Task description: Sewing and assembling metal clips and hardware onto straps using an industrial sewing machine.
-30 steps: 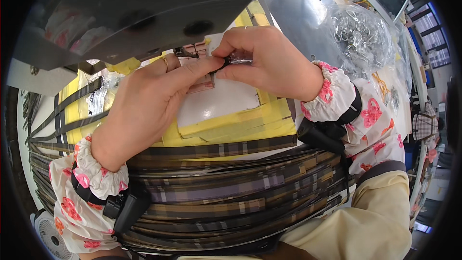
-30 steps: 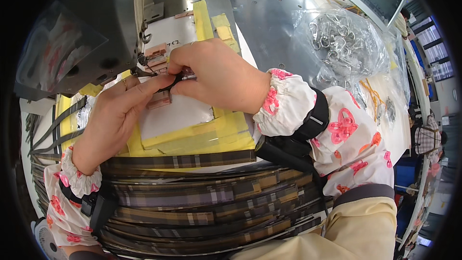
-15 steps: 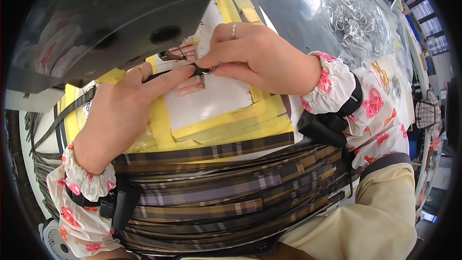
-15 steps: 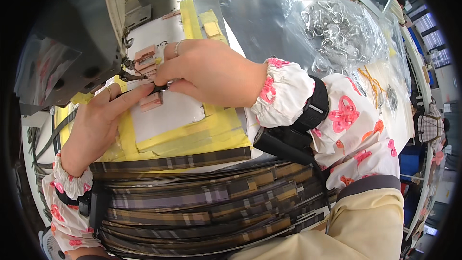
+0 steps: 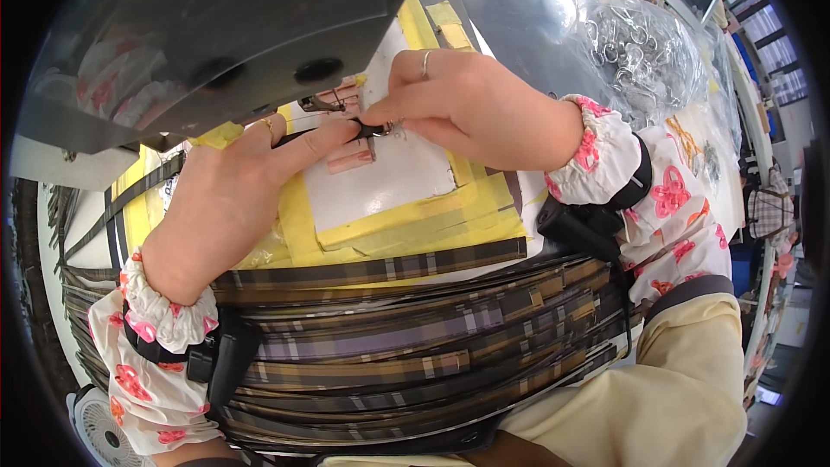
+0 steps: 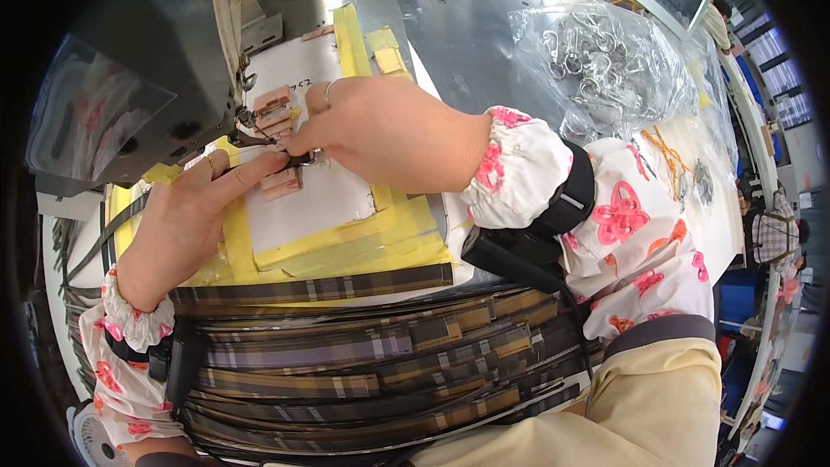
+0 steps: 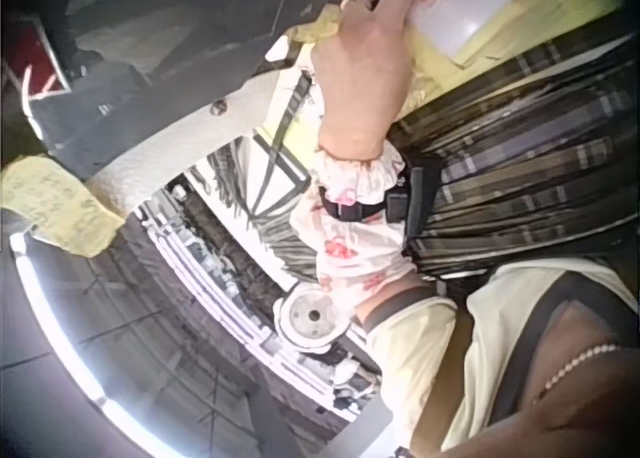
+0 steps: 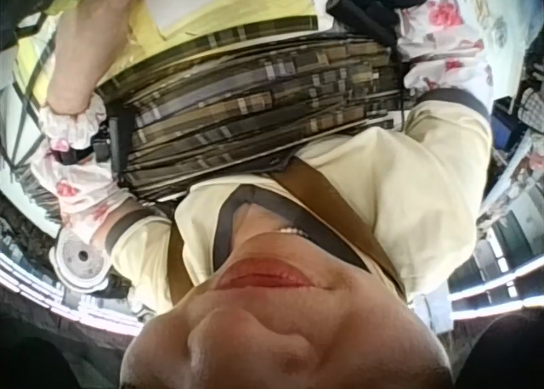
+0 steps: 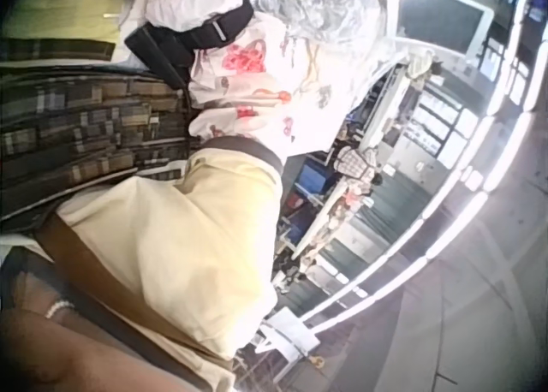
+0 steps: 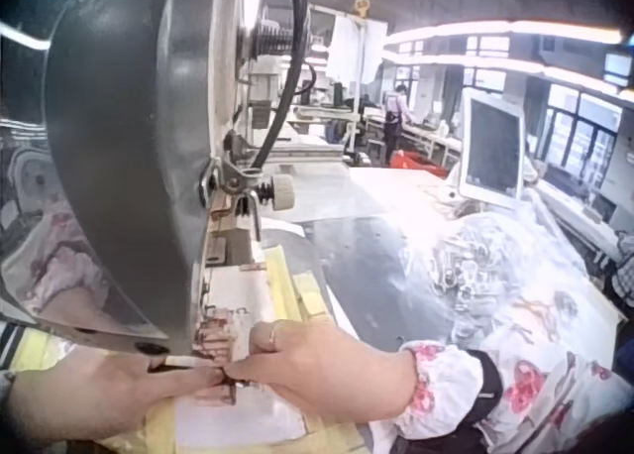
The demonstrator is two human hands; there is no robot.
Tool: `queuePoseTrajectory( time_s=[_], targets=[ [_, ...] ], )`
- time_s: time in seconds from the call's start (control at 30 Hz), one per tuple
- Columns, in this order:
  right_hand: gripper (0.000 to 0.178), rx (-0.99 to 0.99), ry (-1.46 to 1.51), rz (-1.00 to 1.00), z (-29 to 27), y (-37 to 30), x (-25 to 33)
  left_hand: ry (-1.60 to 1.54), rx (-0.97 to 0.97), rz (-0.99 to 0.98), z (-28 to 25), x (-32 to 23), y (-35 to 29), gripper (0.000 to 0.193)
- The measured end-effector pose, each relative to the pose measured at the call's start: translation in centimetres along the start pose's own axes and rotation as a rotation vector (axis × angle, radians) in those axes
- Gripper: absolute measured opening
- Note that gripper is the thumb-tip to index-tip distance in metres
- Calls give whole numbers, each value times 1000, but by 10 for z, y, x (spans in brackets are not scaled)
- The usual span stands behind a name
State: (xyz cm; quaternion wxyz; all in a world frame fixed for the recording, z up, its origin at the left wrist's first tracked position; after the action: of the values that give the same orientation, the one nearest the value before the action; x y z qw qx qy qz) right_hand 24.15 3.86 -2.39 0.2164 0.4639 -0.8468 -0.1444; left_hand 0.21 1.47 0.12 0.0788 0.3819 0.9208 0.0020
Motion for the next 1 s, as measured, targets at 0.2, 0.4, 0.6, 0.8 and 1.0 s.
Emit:
queuePoseTrajectory(
  time_s=[0.2, 0.4, 0.6, 0.8, 1.0],
  targets=[
    [30, 75, -411, -70, -1, 2, 20, 28, -119, 15, 8, 2, -3, 63],
    [28, 125, -410, -67, -4, 4, 28, -134, -178, -2, 10, 9, -7, 51],
    [30, 119, -406, -93, -2, 5, 36, -214, -135, 43, 10, 7, -6, 47],
    [34, 170, -456, -90, -6, 4, 31, -93, -222, 89, 10, 5, -7, 45],
    [39, 167, -384, -90, -8, 5, 27, -40, -209, 90, 6, 2, -8, 44]
  ],
)
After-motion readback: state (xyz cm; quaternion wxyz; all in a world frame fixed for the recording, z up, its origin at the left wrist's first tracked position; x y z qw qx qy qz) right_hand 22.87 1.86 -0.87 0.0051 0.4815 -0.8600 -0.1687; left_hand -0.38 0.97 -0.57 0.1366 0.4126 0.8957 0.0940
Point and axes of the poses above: each hand's wrist, its own y-axis towards the middle knuckle, its own z-axis out of the palm, x = y × z, the point moved 1 cm from there along y, towards the middle knuckle, and after that the axes turned 4 degrees about -y, right-handed, at the moved point
